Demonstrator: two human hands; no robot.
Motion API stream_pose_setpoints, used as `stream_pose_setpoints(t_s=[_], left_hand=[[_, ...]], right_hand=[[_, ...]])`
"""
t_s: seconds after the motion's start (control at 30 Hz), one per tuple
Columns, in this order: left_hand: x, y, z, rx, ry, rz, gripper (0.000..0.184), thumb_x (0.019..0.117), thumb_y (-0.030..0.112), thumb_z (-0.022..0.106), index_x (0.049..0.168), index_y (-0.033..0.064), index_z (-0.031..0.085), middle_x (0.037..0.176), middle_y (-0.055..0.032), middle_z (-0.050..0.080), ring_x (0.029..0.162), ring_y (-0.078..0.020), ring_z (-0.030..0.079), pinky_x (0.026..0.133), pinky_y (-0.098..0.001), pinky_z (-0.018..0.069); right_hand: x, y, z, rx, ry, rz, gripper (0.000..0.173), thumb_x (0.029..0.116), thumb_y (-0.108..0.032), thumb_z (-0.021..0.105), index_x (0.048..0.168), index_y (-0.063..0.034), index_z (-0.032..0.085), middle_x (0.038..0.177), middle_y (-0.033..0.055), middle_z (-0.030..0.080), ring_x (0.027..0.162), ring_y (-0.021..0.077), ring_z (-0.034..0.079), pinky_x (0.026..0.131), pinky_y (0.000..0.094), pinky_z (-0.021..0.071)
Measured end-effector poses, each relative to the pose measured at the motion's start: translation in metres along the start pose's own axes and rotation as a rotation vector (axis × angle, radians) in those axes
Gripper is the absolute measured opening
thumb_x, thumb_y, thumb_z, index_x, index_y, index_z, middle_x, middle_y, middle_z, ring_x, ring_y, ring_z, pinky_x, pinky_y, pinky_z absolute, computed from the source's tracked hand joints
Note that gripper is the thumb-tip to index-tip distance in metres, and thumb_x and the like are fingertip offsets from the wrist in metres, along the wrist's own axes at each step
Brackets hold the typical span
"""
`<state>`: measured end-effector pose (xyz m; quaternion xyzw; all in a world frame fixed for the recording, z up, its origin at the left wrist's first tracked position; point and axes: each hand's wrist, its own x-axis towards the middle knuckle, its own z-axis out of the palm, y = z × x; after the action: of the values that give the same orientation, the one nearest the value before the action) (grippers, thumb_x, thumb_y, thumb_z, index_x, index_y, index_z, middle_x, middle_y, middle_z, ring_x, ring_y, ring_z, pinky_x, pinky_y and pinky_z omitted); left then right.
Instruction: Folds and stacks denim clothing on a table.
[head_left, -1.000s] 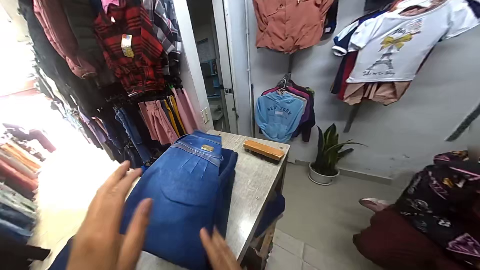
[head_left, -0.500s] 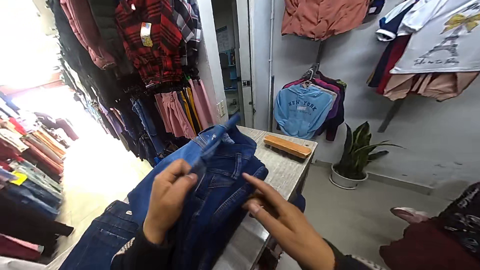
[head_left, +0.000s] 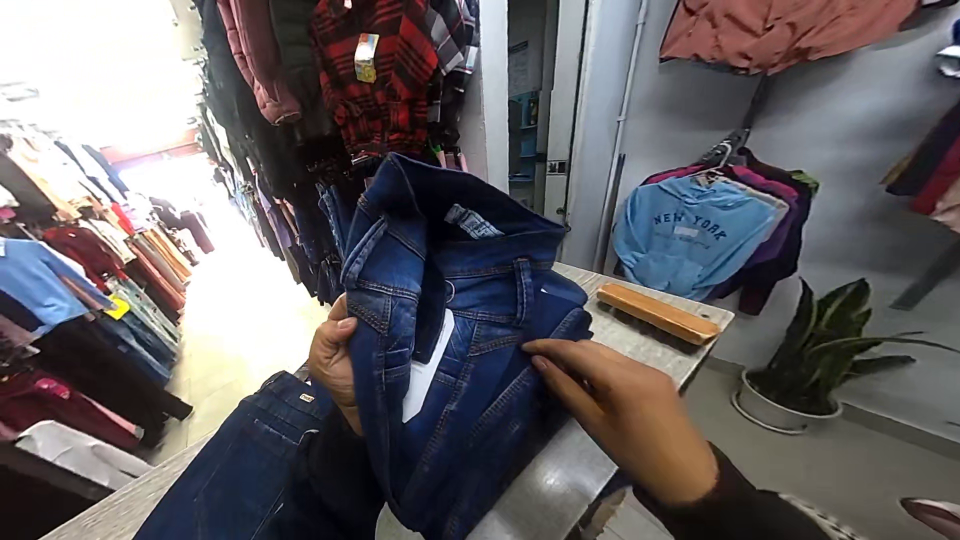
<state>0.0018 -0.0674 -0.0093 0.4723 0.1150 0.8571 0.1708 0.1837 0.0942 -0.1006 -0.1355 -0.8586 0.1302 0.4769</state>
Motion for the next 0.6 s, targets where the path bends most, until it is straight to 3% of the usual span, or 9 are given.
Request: stream_pose_setpoints(t_s=[0.1, 0.17, 0.23, 0.3, 0.4, 0.6], left_hand=[[0.000, -0.005, 0.000, -0.060, 0.016, -0.026, 0.025, 0.0915, 0.005, 0.047, 0.093, 0.0058, 0.072, 0.084, -0.0014, 0.075, 0.080, -0.0038, 0.072, 0.073, -0.0185, 0.0581], [0.000, -0.004, 0.000, -0.079, 0.007, -0.028, 0.025, 0.0914, 0.005, 0.048, 0.092, 0.0043, 0.073, 0.083, -0.0028, 0.075, 0.080, -0.0051, 0.072, 0.073, -0.0196, 0.0584], [-0.001, 0.001, 0.003, -0.046, -0.043, -0.040, 0.028, 0.0959, 0.004, 0.043, 0.095, 0.0037, 0.070, 0.085, -0.0014, 0.074, 0.082, -0.0024, 0.071, 0.073, -0.0165, 0.0572], [-0.001, 0.004, 0.006, -0.033, -0.050, -0.041, 0.028, 0.0971, 0.003, 0.042, 0.094, 0.0047, 0.070, 0.085, 0.0001, 0.074, 0.081, -0.0004, 0.071, 0.072, -0.0146, 0.0564], [-0.001, 0.000, 0.003, -0.104, -0.026, -0.028, 0.025, 0.0926, 0.005, 0.048, 0.093, 0.0045, 0.072, 0.085, -0.0024, 0.076, 0.082, -0.0041, 0.073, 0.074, -0.0181, 0.0581], [0.000, -0.006, 0.001, -0.136, -0.043, -0.023, 0.023, 0.0900, 0.006, 0.050, 0.093, 0.0041, 0.073, 0.085, -0.0031, 0.075, 0.082, -0.0049, 0.072, 0.075, -0.0194, 0.0580]], right_hand=[[0.014, -0.051, -0.008, 0.075, 0.015, -0.160, 0.022, 0.1014, -0.025, 0.060, 0.112, -0.0134, 0.076, 0.096, -0.0016, 0.073, 0.089, 0.0110, 0.069, 0.079, 0.0317, 0.0591], [0.028, -0.075, 0.002, 0.210, -0.147, -0.159, 0.024, 0.1028, -0.023, 0.056, 0.117, -0.0152, 0.073, 0.095, -0.0039, 0.073, 0.088, 0.0067, 0.070, 0.079, 0.0288, 0.0599], [0.044, -0.083, 0.014, 0.460, -0.412, 0.005, 0.025, 0.1043, -0.023, 0.055, 0.122, -0.0150, 0.071, 0.089, -0.0042, 0.074, 0.077, 0.0040, 0.070, 0.071, 0.0246, 0.0606], [0.054, -0.085, 0.018, 0.670, -0.569, 0.207, 0.021, 0.1046, -0.023, 0.058, 0.117, -0.0133, 0.072, 0.089, -0.0008, 0.077, 0.077, 0.0090, 0.075, 0.070, 0.0266, 0.0643], [0.045, -0.080, 0.022, 0.723, -0.470, 0.292, 0.016, 0.1011, -0.022, 0.064, 0.103, -0.0118, 0.076, 0.084, -0.0003, 0.077, 0.075, 0.0102, 0.075, 0.072, 0.0274, 0.0642], [0.034, -0.055, 0.013, 0.763, -0.340, 0.347, 0.012, 0.0976, -0.018, 0.069, 0.101, -0.0119, 0.078, 0.082, 0.0057, 0.077, 0.072, 0.0185, 0.075, 0.069, 0.0340, 0.0650]])
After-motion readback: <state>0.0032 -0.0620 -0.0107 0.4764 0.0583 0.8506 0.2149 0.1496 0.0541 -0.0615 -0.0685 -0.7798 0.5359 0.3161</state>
